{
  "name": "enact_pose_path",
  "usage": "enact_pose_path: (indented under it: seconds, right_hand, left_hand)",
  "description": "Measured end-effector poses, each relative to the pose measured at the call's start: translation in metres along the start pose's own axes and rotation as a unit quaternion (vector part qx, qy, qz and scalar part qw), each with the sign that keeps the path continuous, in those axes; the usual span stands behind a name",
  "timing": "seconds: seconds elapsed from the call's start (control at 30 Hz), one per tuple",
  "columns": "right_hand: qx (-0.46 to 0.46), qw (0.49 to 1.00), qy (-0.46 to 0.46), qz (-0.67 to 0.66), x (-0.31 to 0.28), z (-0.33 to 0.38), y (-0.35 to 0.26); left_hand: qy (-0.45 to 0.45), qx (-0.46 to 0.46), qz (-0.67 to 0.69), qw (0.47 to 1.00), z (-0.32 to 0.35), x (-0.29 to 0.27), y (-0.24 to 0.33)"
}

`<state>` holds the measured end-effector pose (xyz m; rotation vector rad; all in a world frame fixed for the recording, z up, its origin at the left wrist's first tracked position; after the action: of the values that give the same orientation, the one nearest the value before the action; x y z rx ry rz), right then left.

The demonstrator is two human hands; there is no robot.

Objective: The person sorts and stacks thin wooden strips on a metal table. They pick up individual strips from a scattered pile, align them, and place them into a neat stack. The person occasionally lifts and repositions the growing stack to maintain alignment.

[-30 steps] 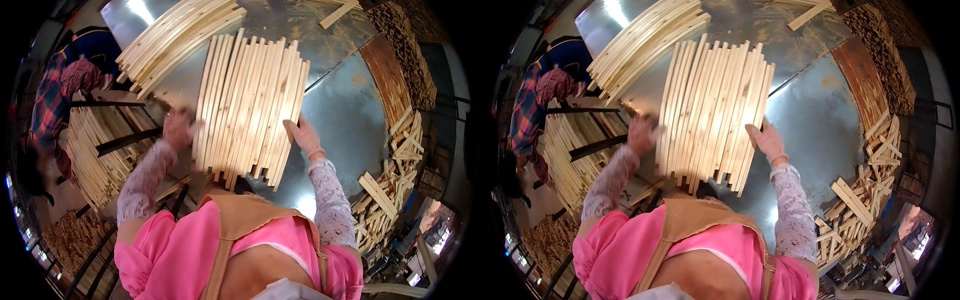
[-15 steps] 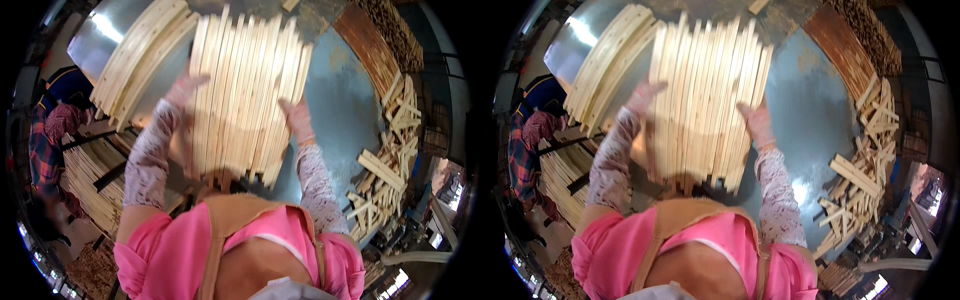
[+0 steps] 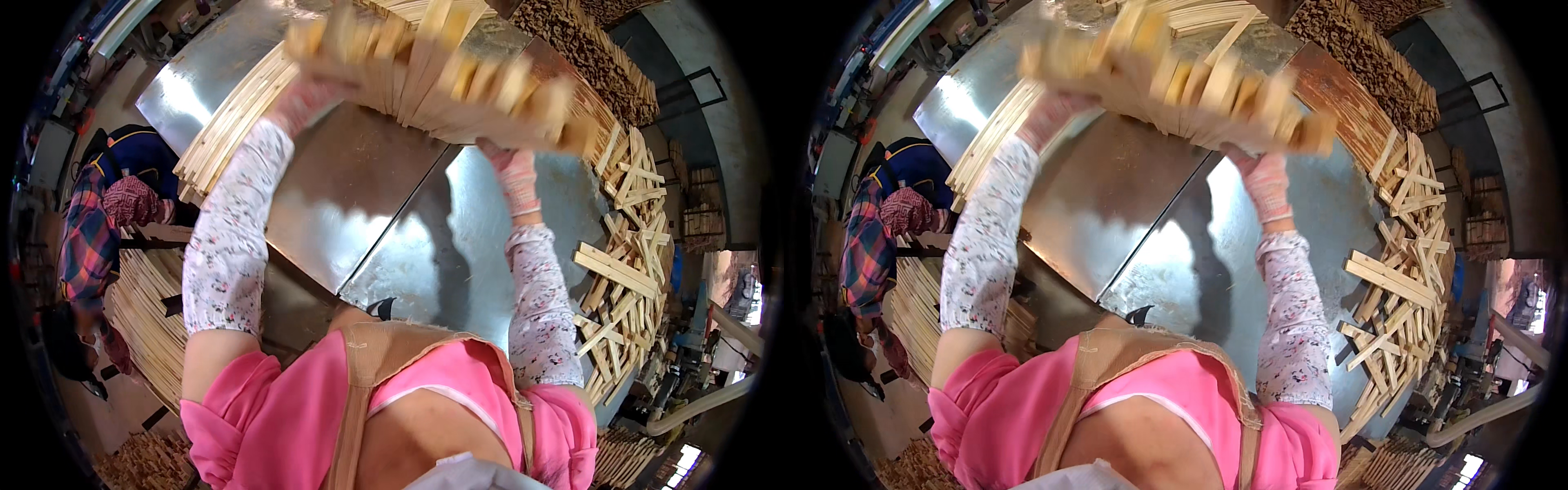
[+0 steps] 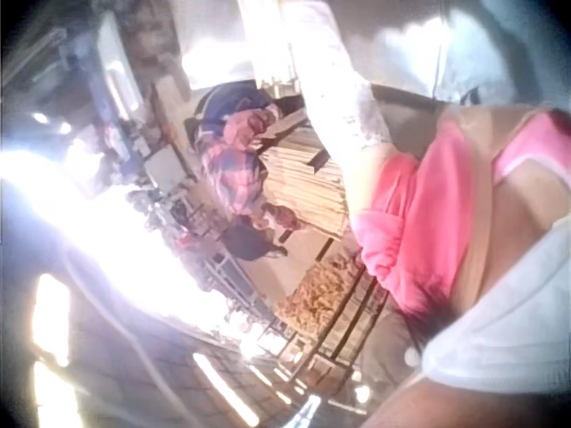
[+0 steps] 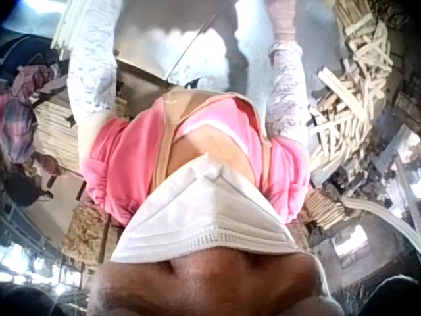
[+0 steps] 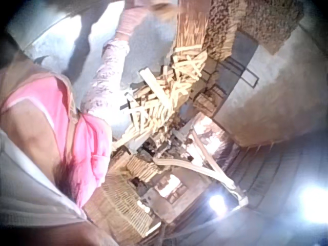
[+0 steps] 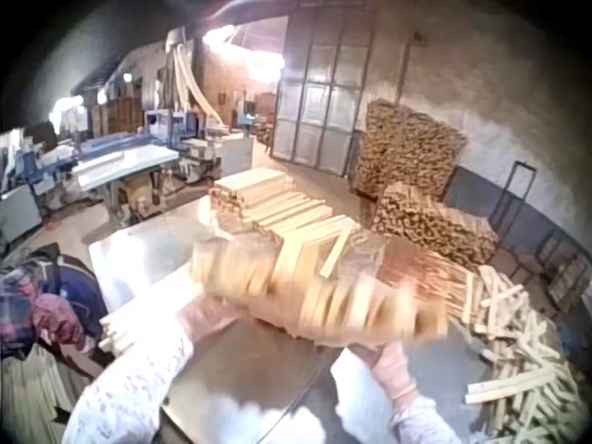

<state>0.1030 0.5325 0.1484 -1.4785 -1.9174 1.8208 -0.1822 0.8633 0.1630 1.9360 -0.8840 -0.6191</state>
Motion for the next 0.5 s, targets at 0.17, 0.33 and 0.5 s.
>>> enact_pose_path:
  seconds: [0.17, 0.33, 0.5]
  right_hand:
    - [-0.113, 0.972, 0.014, 0.207, 0.009, 0.135, 0.019]
    - [0.320, 0.938, -0.115, -0.061, 0.041, 0.235, 0.110]
    - [0.154, 0.909, -0.166, 0.351, 0.093, 0.254, 0.080]
  left_hand:
    - [-0.039, 0.007, -0.357, 0.933, 0.123, -0.005, 0.004]
    - [-0.187, -0.077, -0.440, 0.875, 0.187, 0.024, -0.004]
    - [-0.295, -0.147, -0.481, 0.812, 0.252, -0.009, -0.058]
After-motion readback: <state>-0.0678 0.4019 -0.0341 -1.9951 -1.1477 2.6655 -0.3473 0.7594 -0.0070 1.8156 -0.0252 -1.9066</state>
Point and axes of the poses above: each hand's wrist, its own z-axis away from the middle knuckle, its own x-axis out of the palm, y = z × x, the point moved 2 cm from there along -z, towards the middle knuckle, and after that the axes turned 12 degrees about x, right-handed, at the moved point
